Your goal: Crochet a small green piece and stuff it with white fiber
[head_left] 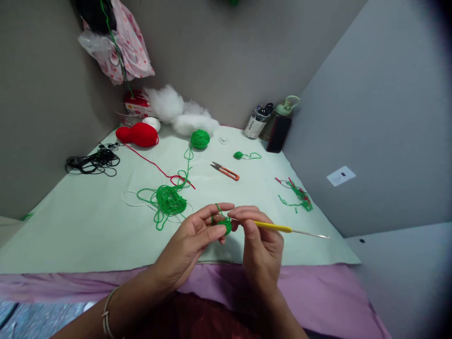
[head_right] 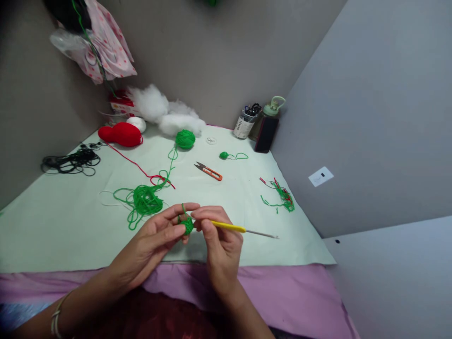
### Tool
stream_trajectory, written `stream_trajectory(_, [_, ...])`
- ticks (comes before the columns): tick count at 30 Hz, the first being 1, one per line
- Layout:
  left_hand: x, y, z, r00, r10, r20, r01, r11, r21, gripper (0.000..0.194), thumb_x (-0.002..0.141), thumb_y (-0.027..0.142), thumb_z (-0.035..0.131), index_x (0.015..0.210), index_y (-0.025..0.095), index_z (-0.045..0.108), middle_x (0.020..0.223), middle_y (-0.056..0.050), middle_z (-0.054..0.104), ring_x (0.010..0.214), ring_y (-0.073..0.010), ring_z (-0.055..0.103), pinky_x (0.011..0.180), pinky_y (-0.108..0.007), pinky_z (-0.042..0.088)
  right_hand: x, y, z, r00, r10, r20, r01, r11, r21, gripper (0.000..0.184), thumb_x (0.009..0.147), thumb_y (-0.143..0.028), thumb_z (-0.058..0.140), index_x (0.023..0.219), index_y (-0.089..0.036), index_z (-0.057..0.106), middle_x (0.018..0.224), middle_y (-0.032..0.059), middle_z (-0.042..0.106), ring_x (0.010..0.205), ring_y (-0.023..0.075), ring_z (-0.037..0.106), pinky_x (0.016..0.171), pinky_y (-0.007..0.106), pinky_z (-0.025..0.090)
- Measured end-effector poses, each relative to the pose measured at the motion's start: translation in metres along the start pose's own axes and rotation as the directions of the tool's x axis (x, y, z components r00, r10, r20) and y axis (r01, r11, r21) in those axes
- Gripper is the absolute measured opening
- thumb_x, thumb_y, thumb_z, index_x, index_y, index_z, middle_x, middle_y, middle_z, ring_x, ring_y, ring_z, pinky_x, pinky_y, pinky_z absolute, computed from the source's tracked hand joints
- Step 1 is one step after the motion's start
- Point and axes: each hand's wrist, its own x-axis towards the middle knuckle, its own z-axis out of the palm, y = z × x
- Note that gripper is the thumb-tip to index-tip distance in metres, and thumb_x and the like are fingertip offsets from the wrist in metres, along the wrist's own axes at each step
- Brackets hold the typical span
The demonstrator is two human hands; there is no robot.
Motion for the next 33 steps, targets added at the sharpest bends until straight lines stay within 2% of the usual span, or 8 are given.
stream_trajectory(4, [0.000,-0.006,0.001,0.995,0.060,-0.080,-0.055,0.996,0.065,0.039,0.083,0.030,0.090,0.121,0.026,0.082,0.090,0.000,0.067,0.084,-0.0122,0.058,0.083,-0.023,0.048,-0.008,0.006,-0.001,0.984,-0.165,0.071,0.179,0.935,-0.306,0.025,0.102,-0.013,0.061,0.109,-0.029,0.078,0.095,0.0023,0.076,0.083,0.0171,0.070,0.072,0.031,0.058])
stream_trajectory(8, [0.004,-0.005,-0.003,0.994,-0.076,-0.074,0.068,0.992,-0.102,0.041,0.080,0.029,0.091,0.119,0.022,0.083,0.091,-0.002,0.068,0.084,-0.0117,0.058,0.082,-0.023,0.050,-0.012,0.009,-0.004,0.906,-0.385,0.179,0.421,0.762,-0.493,0.034,0.096,-0.007,0.067,0.119,-0.030,0.079,0.108,0.0061,0.077,0.095,0.0205,0.073,0.077,0.033,0.060])
stream_trajectory(10, [0.006,-0.003,-0.005,0.991,-0.109,-0.077,0.096,0.982,-0.162,0.034,0.081,0.028,0.090,0.114,0.019,0.085,0.096,-0.003,0.067,0.083,-0.0107,0.057,0.080,-0.022,0.051,-0.009,0.007,-0.005,0.937,-0.333,0.107,0.347,0.840,-0.417,0.030,0.098,-0.008,0.064,0.114,-0.028,0.079,0.100,0.0043,0.076,0.091,0.0187,0.072,0.077,0.032,0.059])
stream_trajectory(14, [0.005,-0.001,-0.006,0.997,-0.017,-0.079,0.009,0.996,-0.090,0.029,0.082,0.025,0.089,0.111,0.021,0.086,0.091,-0.001,0.065,0.081,-0.0104,0.056,0.078,-0.021,0.049,0.000,0.002,-0.004,0.998,-0.069,-0.008,0.068,0.995,-0.068,0.023,0.104,-0.016,0.059,0.100,-0.028,0.079,0.087,0.0002,0.072,0.074,0.0138,0.064,0.067,0.028,0.054])
stream_trajectory(19, [0.002,-0.004,-0.004,0.996,0.067,-0.061,-0.058,0.988,0.141,0.029,0.087,0.029,0.084,0.116,0.028,0.084,0.098,-0.002,0.069,0.091,-0.0149,0.058,0.086,-0.026,0.048,0.001,0.004,-0.001,0.999,0.003,0.033,-0.003,1.000,-0.016,0.018,0.102,-0.020,0.064,0.100,-0.027,0.081,0.093,0.0018,0.077,0.080,0.0139,0.066,0.073,0.028,0.054])
stream_trajectory(24, [0.000,-0.001,-0.007,0.994,0.097,-0.048,-0.084,0.972,0.219,0.025,0.089,0.031,0.080,0.114,0.030,0.084,0.101,-0.002,0.068,0.092,-0.0166,0.058,0.086,-0.029,0.046,0.001,0.007,-0.005,0.991,0.130,0.026,-0.133,0.977,0.165,0.020,0.105,-0.027,0.060,0.096,-0.023,0.078,0.090,0.0024,0.076,0.071,0.0126,0.066,0.068,0.028,0.055])
stream_trajectory(29, [-0.003,-0.001,-0.012,0.987,0.146,-0.064,-0.119,0.943,0.311,0.026,0.089,0.029,0.081,0.115,0.030,0.082,0.101,-0.002,0.065,0.099,-0.0177,0.058,0.089,-0.029,0.046,-0.001,0.002,-0.008,0.997,0.055,0.045,-0.056,0.998,0.036,0.023,0.108,-0.025,0.055,0.099,-0.024,0.076,0.093,0.0023,0.077,0.074,0.0126,0.067,0.070,0.027,0.056])
stream_trajectory(33, [-0.005,-0.006,-0.013,0.967,0.244,-0.069,-0.193,0.885,0.424,0.029,0.089,0.021,0.080,0.117,0.030,0.080,0.094,0.000,0.064,0.093,-0.0158,0.059,0.089,-0.027,0.047,-0.006,-0.002,-0.008,0.981,-0.147,0.128,0.175,0.953,-0.246,0.024,0.106,-0.014,0.052,0.109,-0.025,0.073,0.098,0.0027,0.077,0.082,0.0144,0.069,0.074,0.028,0.058])
